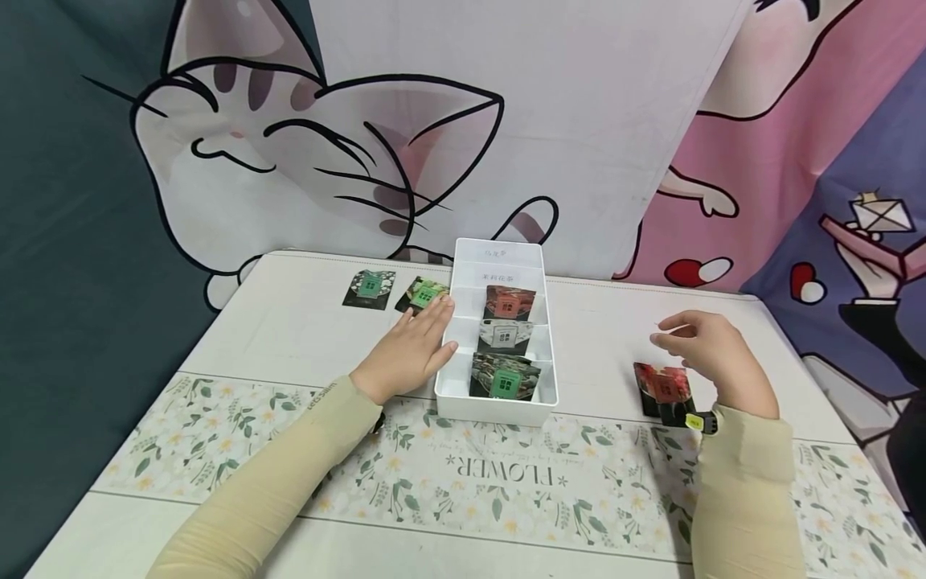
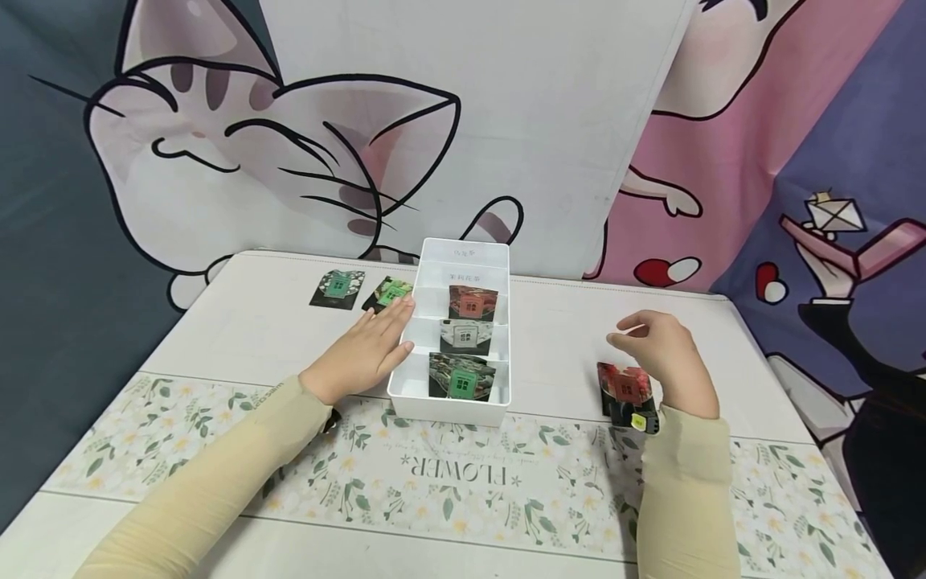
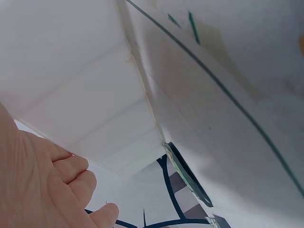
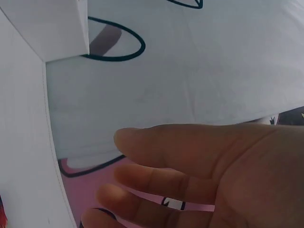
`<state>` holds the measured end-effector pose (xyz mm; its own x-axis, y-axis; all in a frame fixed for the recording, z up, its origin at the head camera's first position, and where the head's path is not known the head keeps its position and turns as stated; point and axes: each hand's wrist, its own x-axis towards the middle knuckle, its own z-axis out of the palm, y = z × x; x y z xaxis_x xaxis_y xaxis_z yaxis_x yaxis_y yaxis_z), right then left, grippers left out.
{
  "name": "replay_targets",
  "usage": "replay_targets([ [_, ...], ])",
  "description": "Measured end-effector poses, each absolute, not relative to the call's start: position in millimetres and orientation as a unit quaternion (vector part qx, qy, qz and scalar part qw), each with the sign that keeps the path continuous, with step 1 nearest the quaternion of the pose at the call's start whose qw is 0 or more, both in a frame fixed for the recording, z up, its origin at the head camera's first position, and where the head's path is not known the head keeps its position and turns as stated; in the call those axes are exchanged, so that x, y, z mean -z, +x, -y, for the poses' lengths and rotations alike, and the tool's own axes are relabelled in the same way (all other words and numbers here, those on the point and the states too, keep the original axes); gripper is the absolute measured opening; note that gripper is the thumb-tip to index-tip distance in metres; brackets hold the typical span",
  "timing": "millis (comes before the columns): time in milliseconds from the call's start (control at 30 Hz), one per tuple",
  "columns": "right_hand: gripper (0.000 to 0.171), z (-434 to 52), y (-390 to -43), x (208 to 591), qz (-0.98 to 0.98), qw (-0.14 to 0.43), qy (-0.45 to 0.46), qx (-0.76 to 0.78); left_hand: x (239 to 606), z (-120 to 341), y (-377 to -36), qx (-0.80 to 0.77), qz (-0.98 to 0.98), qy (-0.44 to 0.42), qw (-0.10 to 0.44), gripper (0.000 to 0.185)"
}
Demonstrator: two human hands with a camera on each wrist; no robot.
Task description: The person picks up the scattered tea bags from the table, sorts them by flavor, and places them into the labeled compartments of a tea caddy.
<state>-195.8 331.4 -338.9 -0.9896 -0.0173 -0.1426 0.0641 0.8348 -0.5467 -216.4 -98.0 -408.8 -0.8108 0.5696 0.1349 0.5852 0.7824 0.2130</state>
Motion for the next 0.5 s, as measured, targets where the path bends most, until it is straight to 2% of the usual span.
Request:
replay_targets([
  [500, 0.059, -357.0, -196.2, 353.0, -0.929, 0.147, 0.063, 0.335, 410.5, 98.8, -218.5, 0.119, 0.944, -0.306, 0.028, 0.068],
])
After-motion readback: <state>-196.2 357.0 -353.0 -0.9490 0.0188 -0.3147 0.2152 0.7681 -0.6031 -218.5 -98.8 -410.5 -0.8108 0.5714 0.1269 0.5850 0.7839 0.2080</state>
